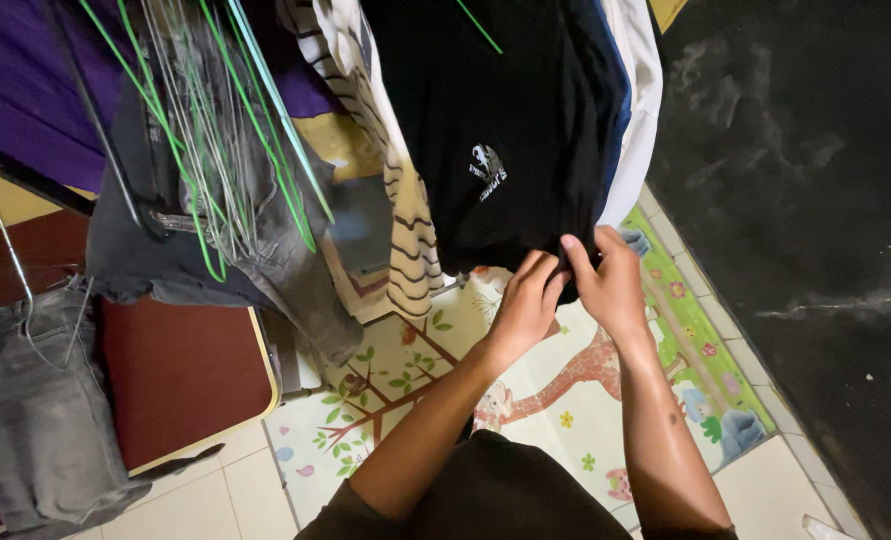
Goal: The person organizes a rack by moving folded clothes from a top shelf to a lower shelf and then rearranging hanging garments.
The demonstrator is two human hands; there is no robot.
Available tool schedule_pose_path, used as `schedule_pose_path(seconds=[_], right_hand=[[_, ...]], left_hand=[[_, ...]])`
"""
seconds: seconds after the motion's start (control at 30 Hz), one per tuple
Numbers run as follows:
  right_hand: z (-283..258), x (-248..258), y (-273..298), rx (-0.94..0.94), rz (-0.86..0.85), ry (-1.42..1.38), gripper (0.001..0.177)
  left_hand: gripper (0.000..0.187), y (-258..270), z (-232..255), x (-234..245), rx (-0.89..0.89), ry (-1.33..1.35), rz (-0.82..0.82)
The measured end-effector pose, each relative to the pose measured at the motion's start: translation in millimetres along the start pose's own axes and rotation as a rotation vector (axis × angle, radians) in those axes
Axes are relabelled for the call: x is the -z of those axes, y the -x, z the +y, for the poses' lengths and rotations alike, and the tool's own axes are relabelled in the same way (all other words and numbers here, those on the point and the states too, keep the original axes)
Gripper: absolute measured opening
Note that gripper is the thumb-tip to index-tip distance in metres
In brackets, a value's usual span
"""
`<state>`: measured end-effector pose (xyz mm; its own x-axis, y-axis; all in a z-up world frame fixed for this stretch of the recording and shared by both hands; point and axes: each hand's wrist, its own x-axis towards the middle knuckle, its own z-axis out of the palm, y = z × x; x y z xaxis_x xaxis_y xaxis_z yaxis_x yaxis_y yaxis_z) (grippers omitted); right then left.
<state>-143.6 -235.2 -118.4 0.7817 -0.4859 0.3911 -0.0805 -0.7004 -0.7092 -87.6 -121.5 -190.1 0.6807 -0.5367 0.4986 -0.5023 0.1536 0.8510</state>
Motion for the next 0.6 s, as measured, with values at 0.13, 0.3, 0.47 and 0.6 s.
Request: schedule_pose_path(seconds=[0.13, 0.3, 0.47, 0.6], right_hand=[[4, 9, 14, -0.117, 0.026, 0.028, 0.024], [-1, 32, 21, -0.079, 0.081, 0.167, 0.028], [-8, 35, 20, -0.079, 0.095, 0.136, 0.027], [-12, 34, 20, -0.003, 0.119, 0.120, 0.025]], left_hand=[[0.019, 3, -4, 8, -0.001, 0.026, -0.112], [0.035, 7, -29, 1, 0.116, -0.132, 0.162], [0.062, -7, -30, -6, 0.117, -0.264, 0.099], [0.042, -14, -29, -14, 0.123, -0.086, 0.114]])
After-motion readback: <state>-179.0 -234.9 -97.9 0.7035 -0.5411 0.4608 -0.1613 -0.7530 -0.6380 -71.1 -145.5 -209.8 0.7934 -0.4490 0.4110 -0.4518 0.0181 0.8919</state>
